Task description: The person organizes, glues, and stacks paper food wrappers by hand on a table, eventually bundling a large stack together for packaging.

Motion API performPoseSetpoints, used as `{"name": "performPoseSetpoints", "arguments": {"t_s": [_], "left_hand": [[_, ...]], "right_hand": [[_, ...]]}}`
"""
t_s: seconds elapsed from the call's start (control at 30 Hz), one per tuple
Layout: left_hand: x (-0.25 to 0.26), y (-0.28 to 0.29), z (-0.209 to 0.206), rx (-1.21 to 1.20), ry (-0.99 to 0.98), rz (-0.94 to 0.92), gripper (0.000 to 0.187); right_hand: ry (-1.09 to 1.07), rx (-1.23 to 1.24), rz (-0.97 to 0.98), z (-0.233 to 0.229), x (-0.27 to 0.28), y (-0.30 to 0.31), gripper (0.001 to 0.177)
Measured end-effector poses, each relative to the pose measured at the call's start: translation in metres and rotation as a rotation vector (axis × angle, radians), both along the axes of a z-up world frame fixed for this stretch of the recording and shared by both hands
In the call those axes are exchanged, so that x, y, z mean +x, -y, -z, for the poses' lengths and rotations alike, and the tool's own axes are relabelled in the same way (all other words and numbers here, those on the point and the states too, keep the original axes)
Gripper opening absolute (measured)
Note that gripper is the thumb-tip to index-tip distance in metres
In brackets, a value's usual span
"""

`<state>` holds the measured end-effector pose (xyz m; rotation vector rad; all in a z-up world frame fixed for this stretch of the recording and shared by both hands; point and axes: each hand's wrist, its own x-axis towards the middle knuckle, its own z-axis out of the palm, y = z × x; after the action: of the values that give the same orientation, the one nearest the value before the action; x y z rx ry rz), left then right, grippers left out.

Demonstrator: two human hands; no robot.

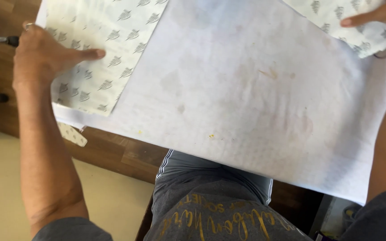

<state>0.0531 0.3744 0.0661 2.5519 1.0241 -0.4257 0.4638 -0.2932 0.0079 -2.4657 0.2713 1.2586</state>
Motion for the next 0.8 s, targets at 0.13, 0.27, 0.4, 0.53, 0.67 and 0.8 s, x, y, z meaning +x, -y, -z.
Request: {"name": "performPoseSetpoints", "arguments": {"t_s": [0.13, 0.27, 0.4, 0.53, 0.67, 0.8], "left_hand": [[-0.003, -0.026, 0.021, -0.027, 0.052, -0.019, 0.102], [-0.009, -0.017, 0.025, 0.062, 0.143, 0.069, 0.121], [-0.01, -0.001, 0.012, 0.037, 0.164, 0.033, 0.112], [-0.014, 0.024, -0.001, -0.394, 0.281, -0.042, 0.065], [-0.027, 0.054, 0.052, -0.757, 0.619, -0.104, 0.063], [-0.031, 0.151, 0.103, -0.917, 0.856, 0.096, 0.067]], "right_hand": [[-0.003, -0.017, 0.025, 0.01, -0.022, -0.033, 0.06], [0.183, -0.081, -0.078, -0.001, -0.056, -0.033, 0.067], [0.187, 0.07, 0.199, -0.023, -0.118, -0.052, 0.047], [0.372, 0.324, 0.362, -0.051, -0.206, -0.074, 0.037], [0.344, 1.026, 0.69, -0.018, -0.265, -0.056, 0.029], [0.122, 1.283, 0.98, -0.004, -0.325, -0.073, 0.019]]}}
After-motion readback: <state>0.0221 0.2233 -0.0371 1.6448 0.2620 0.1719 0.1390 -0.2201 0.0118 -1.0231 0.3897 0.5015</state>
